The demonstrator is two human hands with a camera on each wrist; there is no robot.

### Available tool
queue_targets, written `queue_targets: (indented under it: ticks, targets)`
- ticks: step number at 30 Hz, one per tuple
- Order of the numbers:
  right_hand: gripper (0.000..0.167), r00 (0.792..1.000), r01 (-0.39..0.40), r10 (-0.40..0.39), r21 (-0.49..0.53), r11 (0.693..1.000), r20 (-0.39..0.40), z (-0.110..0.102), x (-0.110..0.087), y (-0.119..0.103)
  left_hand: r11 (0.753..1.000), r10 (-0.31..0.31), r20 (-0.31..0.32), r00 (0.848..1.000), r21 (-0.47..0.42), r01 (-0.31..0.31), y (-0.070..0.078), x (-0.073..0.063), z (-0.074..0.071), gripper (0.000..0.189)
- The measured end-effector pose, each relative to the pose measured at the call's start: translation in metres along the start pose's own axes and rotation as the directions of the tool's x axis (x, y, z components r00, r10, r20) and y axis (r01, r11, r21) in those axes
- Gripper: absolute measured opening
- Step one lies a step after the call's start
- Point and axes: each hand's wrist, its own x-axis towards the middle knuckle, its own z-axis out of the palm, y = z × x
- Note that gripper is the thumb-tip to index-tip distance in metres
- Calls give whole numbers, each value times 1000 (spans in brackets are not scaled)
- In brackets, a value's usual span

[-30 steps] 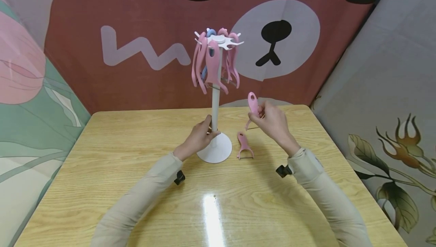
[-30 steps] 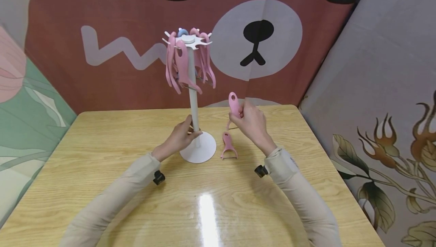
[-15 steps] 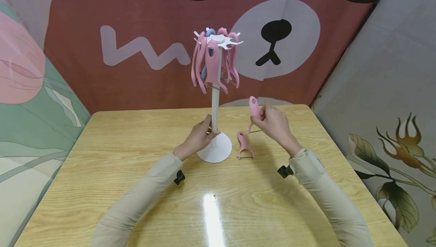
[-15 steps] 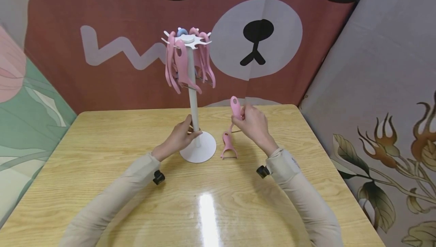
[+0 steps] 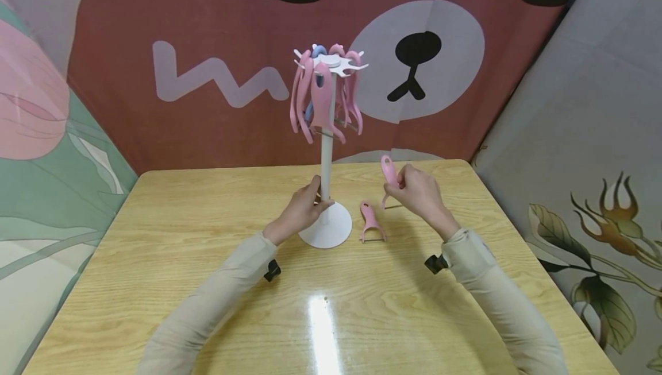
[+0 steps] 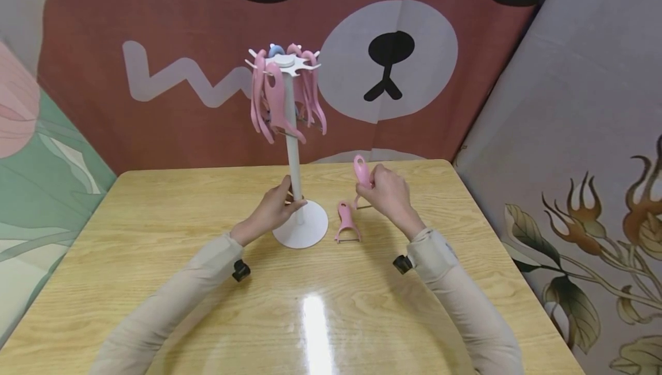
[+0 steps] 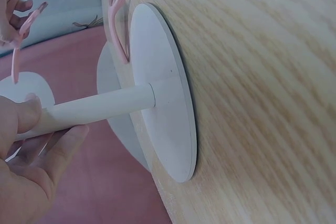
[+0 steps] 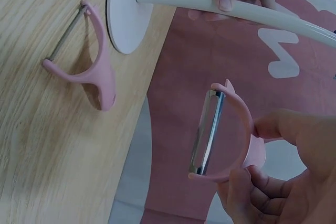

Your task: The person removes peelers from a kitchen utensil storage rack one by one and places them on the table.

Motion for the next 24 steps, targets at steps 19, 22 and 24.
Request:
queue_targets:
  ticks: [19,22,24]
  targets:
    - [29,991,-46,52,-54,997,120,2,-4,11,1000,3,-2,1000,-5,-3,0,-1,0,28]
    - [29,991,-47,53,-54,997,125,3,-4,12,1000,-5,1,1000,1,5,0,0,0,29]
    - [29,990,-47,53,-52,998,132,3,-4,12,1000,-11,3,1000,4,11,1,0,0,29]
